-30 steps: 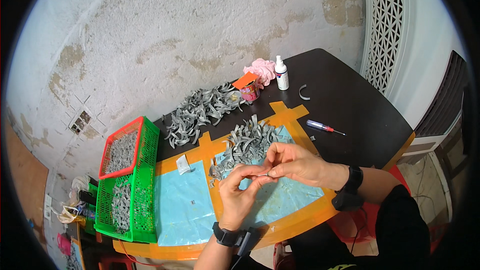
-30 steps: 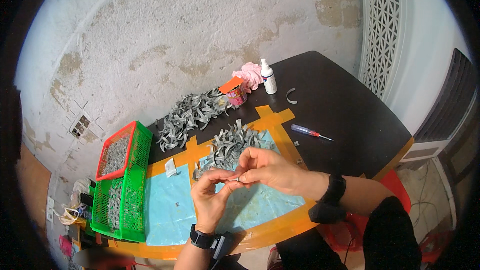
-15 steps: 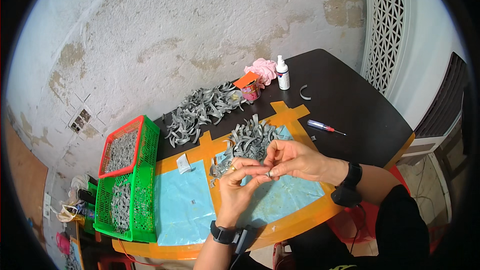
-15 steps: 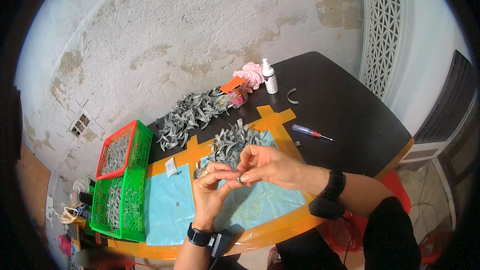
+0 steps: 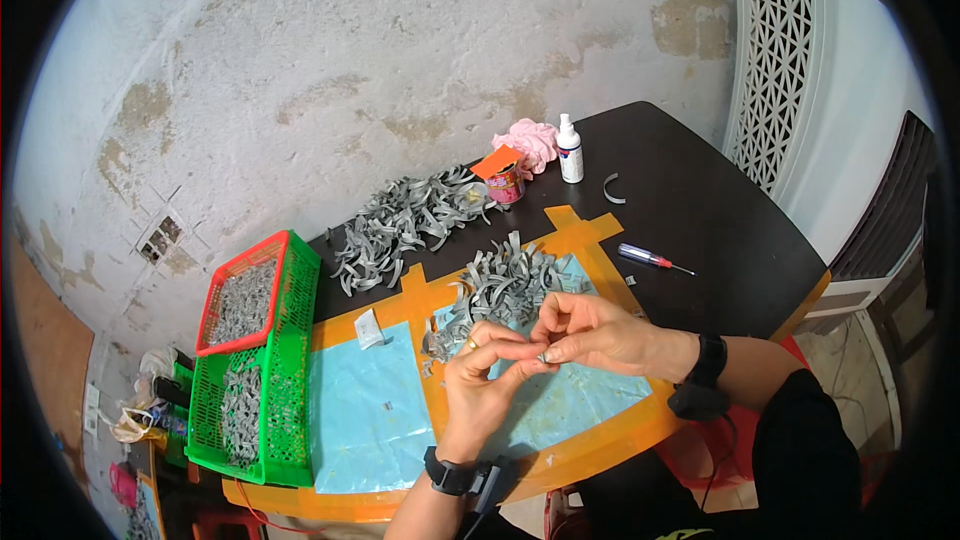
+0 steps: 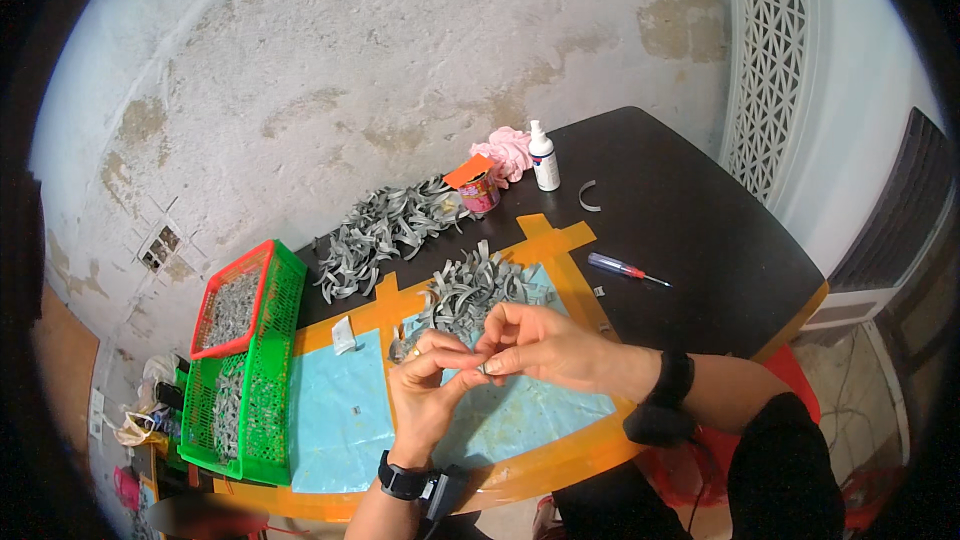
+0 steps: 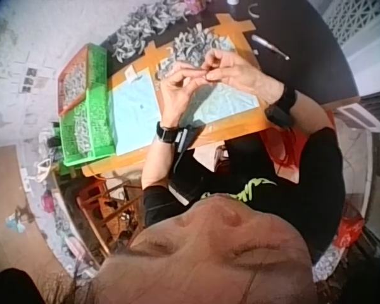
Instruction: Manually assembling small grey shoe components, possibly decorative or structural elements for uppers.
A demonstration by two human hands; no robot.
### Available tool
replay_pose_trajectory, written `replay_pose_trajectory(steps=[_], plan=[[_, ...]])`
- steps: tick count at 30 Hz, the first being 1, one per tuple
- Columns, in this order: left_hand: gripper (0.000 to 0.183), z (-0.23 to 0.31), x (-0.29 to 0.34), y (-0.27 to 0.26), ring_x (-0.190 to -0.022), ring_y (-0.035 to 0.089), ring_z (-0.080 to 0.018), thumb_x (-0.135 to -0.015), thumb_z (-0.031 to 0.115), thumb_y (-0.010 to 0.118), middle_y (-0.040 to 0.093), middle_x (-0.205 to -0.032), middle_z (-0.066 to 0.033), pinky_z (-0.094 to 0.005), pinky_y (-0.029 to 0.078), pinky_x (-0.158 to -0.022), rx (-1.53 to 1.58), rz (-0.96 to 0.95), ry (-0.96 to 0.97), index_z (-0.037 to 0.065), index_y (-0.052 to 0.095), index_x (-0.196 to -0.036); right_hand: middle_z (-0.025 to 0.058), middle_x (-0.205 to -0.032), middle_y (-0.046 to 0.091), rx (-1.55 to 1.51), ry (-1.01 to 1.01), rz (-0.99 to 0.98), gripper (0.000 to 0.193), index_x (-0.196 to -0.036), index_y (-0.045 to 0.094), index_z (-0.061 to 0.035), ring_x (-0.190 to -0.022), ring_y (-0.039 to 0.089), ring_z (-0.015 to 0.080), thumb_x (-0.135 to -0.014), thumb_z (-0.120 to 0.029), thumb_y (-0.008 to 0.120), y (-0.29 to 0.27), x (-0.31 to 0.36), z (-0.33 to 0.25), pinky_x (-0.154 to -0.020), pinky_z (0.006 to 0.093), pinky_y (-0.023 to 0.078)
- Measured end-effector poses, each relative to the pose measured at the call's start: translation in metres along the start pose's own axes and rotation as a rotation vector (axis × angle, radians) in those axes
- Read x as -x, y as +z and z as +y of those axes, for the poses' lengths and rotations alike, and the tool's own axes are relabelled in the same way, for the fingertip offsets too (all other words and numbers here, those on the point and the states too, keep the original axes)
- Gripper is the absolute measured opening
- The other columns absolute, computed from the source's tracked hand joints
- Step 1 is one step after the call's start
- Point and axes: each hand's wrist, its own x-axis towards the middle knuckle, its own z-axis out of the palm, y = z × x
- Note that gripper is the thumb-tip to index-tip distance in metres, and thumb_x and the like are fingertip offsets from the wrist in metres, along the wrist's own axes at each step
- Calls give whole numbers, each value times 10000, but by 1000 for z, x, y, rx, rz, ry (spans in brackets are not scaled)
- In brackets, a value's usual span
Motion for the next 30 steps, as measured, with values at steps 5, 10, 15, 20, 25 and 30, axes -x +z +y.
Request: replay_pose_trajectory(steps=[5, 10, 15, 20, 25, 30], plan=[[187, -5, 1, 5, -910, 552, -152, -743, -34, 725, 577, -958, -59, -280, 459, -821, 30, 23, -11, 11, 671, -916, 47, -965, 586, 21, -44, 70, 196, -979, 495, -49, -872, 576, 121, -843, -10, 631, 6, 0, -3, -753, 273, 470], [205, -6, -1, 6, -940, 552, -144, -789, -30, 685, 539, -1008, -61, -277, 477, -846, 86, -43, -34, 2, 609, -977, 45, -949, 602, 28, 20, 115, 206, -1015, 506, -41, -863, 598, 123, -854, -37, 636, 1, -1, -6, -768, 257, 487], [195, -6, -2, 4, -923, 557, -141, -795, -27, 680, 548, -999, -64, -269, 479, -827, -10, -47, -10, -1, 609, -975, 56, -960, 605, -22, 64, 152, 210, -1017, 506, -40, -884, 602, 131, -852, -30, 635, 1, 0, -7, -789, 266, 497], [175, -3, -3, 3, -888, 561, -141, -778, -31, 695, 584, -956, -64, -260, 469, -777, -44, -25, 9, -5, 639, -941, 58, -962, 599, -9, 57, 147, 230, -1022, 503, -43, -889, 600, 136, -841, -25, 643, 1, 0, -5, -789, 265, 496], [166, -3, -2, 4, -880, 560, -149, -761, -43, 706, 596, -935, -63, -270, 464, -785, -4, -12, -10, -6, 656, -914, 52, -954, 588, -28, 47, 141, 230, -1015, 499, -45, -863, 587, 133, -837, -16, 642, 3, 1, -5, -776, 263, 484], [156, -2, -1, 3, -875, 560, -155, -751, -56, 709, 605, -915, -61, -276, 463, -790, 19, -5, -26, -8, 672, -895, 54, -947, 587, -68, 75, 114, 201, -970, 490, -57, -850, 584, 144, -841, -24, 641, 1, 0, -3, -768, 267, 482]])
